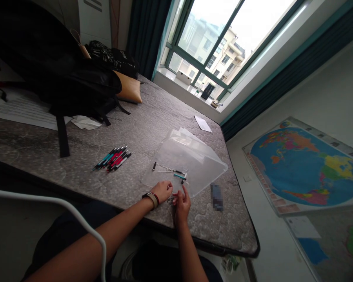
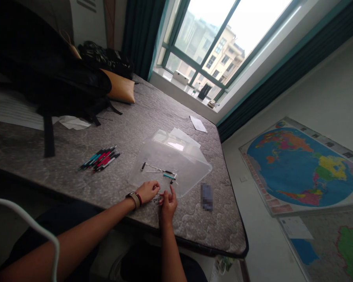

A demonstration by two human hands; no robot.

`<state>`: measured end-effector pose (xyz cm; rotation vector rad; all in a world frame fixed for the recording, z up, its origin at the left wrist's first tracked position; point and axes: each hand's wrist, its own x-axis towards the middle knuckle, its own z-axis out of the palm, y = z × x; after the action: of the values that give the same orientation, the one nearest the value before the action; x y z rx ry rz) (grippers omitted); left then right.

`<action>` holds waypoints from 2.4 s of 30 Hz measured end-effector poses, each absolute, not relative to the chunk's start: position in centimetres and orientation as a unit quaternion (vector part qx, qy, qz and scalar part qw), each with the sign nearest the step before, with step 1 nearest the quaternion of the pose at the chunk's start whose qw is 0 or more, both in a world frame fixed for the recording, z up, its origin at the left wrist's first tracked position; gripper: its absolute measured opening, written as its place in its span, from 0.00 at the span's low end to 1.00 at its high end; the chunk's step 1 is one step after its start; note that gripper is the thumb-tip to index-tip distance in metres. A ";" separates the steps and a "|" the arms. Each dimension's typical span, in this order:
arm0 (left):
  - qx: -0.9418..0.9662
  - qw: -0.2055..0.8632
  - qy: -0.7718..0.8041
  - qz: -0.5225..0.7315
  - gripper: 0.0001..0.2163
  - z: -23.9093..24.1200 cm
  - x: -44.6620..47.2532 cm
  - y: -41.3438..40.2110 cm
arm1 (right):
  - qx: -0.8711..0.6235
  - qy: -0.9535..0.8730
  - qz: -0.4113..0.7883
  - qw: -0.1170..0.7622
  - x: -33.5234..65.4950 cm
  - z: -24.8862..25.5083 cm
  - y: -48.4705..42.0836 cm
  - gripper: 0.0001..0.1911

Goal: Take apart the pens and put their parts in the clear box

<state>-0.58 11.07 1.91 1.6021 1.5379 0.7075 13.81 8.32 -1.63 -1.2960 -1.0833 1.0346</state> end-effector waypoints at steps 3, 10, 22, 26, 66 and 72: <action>0.631 0.396 0.607 0.276 0.11 1.7 -0.5 11.0 | -0.560 -0.492 0.421 0.516 13.9 -1.7 8.3 0.21; 0.640 0.394 0.599 0.278 0.10 1.6 -0.4 11.1 | -0.595 -0.632 0.270 0.416 13.0 -1.7 7.9 0.19; 0.684 0.296 0.601 0.289 0.12 5.4 -3.0 9.1 | -0.656 -0.723 0.062 0.205 10.7 -1.2 7.2 0.11; 0.646 0.188 0.609 0.420 0.14 7.9 -6.5 8.2 | -0.667 -0.724 0.049 0.167 10.4 -0.8 7.1 0.09; 0.646 0.155 0.593 0.454 0.09 6.8 -11.1 -1.8 | -0.681 -0.707 0.094 0.168 10.6 0.3 6.5 0.10; 0.733 0.225 0.518 0.379 0.09 6.6 -5.9 -1.4 | -0.667 -0.700 0.122 0.222 10.9 -0.2 6.7 0.10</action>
<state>-5.94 -1.42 6.65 2.0215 1.4295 1.0442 10.91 6.73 -0.22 -1.8445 -1.9355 0.3361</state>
